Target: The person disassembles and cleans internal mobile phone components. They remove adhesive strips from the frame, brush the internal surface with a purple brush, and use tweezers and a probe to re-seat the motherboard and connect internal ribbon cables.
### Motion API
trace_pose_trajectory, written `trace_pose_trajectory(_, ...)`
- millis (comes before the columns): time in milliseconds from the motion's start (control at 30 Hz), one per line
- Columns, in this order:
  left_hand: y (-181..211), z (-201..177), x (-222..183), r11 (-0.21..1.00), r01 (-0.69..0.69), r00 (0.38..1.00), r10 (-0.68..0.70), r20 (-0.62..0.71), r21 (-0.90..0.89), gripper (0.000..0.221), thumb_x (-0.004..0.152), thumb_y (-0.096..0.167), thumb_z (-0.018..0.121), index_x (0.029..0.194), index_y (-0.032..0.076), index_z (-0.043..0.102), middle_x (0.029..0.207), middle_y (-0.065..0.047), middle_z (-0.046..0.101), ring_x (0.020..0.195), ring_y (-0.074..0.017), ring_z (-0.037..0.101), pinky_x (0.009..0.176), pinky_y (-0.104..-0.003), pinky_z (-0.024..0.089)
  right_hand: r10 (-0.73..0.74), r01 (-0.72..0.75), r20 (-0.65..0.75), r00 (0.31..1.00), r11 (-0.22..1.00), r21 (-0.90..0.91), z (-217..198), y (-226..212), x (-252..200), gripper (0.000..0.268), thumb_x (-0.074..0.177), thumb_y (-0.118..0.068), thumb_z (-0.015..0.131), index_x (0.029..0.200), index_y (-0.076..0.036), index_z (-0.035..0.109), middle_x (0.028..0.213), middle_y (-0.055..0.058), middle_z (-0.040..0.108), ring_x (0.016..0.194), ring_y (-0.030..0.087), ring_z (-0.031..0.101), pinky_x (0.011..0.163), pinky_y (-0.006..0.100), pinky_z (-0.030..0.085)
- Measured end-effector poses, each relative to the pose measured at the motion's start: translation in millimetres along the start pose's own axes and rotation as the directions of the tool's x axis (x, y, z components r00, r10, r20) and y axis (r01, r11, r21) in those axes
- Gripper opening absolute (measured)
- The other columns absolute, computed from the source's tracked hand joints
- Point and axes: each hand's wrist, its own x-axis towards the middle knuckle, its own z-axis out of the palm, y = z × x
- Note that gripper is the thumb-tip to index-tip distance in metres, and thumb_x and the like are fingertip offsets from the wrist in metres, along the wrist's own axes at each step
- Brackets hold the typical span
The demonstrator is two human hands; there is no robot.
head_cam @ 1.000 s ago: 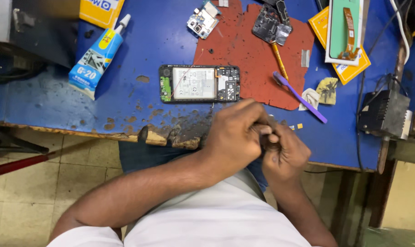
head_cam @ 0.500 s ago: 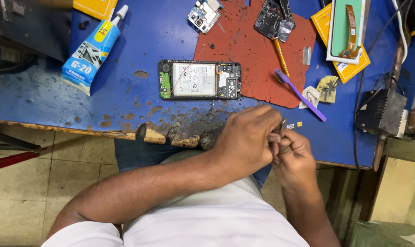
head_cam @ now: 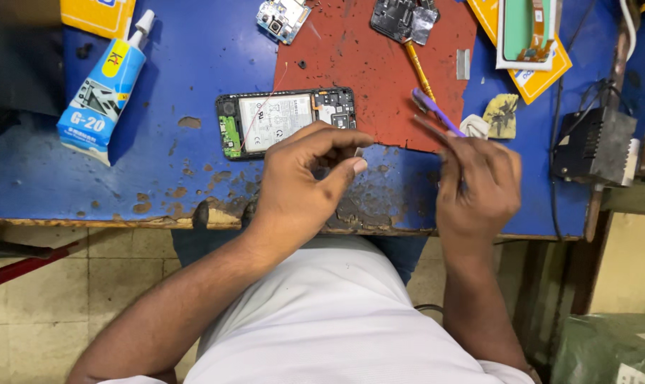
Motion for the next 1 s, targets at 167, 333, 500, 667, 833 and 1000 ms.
trace_pose_trajectory(167,-0.1,13.4,1.3,0.975,0.148,0.989,-0.146,0.02,-0.166,0.028,0.091,-0.001,0.077,0.118,0.005,0.069,0.089,-0.001,0.072,0.084,-0.0048,0.066,0.077,-0.022,0.057,0.293,-0.51,0.422,0.858,0.373,0.775,15.1,-24.4,-12.6,0.036,0.093,0.0,0.077,0.126,0.006,0.066,0.11,0.01,0.073,0.1,0.016,0.071,0.092,0.027,0.059)
trace_pose_trajectory(333,-0.3,10.7,6.9,0.916,0.197,0.98,-0.192,0.048,-0.348,0.031,0.096,-0.001,0.069,0.126,0.006,0.063,0.09,-0.002,0.074,0.085,-0.0088,0.072,0.078,-0.027,0.063,0.287,-0.565,0.523,0.802,0.084,0.821,31.1,-24.4,-9.9,0.028,0.095,0.004,0.075,0.121,0.008,0.068,0.101,0.012,0.074,0.09,0.015,0.072,0.084,0.029,0.061)
trace_pose_trajectory(500,13.2,-22.0,20.9,0.734,-0.368,0.927,0.34,0.16,0.571,0.046,0.095,0.011,0.081,0.134,0.004,0.059,0.123,-0.016,0.071,0.113,-0.0323,0.066,0.097,-0.044,0.054,0.273,-0.543,0.525,0.806,-0.014,0.84,29.5,-15.8,-8.5,0.028,0.096,0.004,0.076,0.122,0.009,0.067,0.097,0.011,0.072,0.086,0.016,0.07,0.082,0.028,0.059)
trace_pose_trajectory(667,19.0,-22.8,37.1,0.468,-0.473,0.881,0.25,0.402,0.746,0.073,0.077,0.019,0.084,0.138,-0.005,0.053,0.132,-0.025,0.059,0.124,-0.0385,0.054,0.108,-0.054,0.04,0.283,-0.555,0.548,0.787,-0.062,0.829,25.8,-14.3,-5.3,0.028,0.094,0.003,0.076,0.12,0.008,0.067,0.097,0.01,0.071,0.085,0.015,0.07,0.08,0.029,0.059)
trace_pose_trajectory(833,16.9,-17.9,43.1,0.36,-0.507,0.862,0.233,0.451,0.783,0.077,0.076,0.019,0.086,0.141,-0.003,0.053,0.129,-0.022,0.06,0.12,-0.0353,0.056,0.107,-0.051,0.042,0.287,-0.575,0.583,0.76,-0.119,0.809,21.4,-10.8,-4.4,0.029,0.094,0.002,0.077,0.121,0.008,0.068,0.095,0.011,0.072,0.084,0.016,0.07,0.079,0.029,0.059)
trace_pose_trajectory(1000,30.8,-24.7,46.7,0.506,-0.478,0.875,0.201,0.441,0.718,0.082,0.069,0.018,0.09,0.138,-0.005,0.054,0.12,-0.02,0.061,0.111,-0.037,0.056,0.1,-0.047,0.046,0.297,-0.576,0.583,0.756,-0.122,0.808,20.3,-5.9,-5.0,0.029,0.093,0.002,0.076,0.121,0.007,0.068,0.095,0.011,0.072,0.084,0.016,0.07,0.079,0.029,0.059)
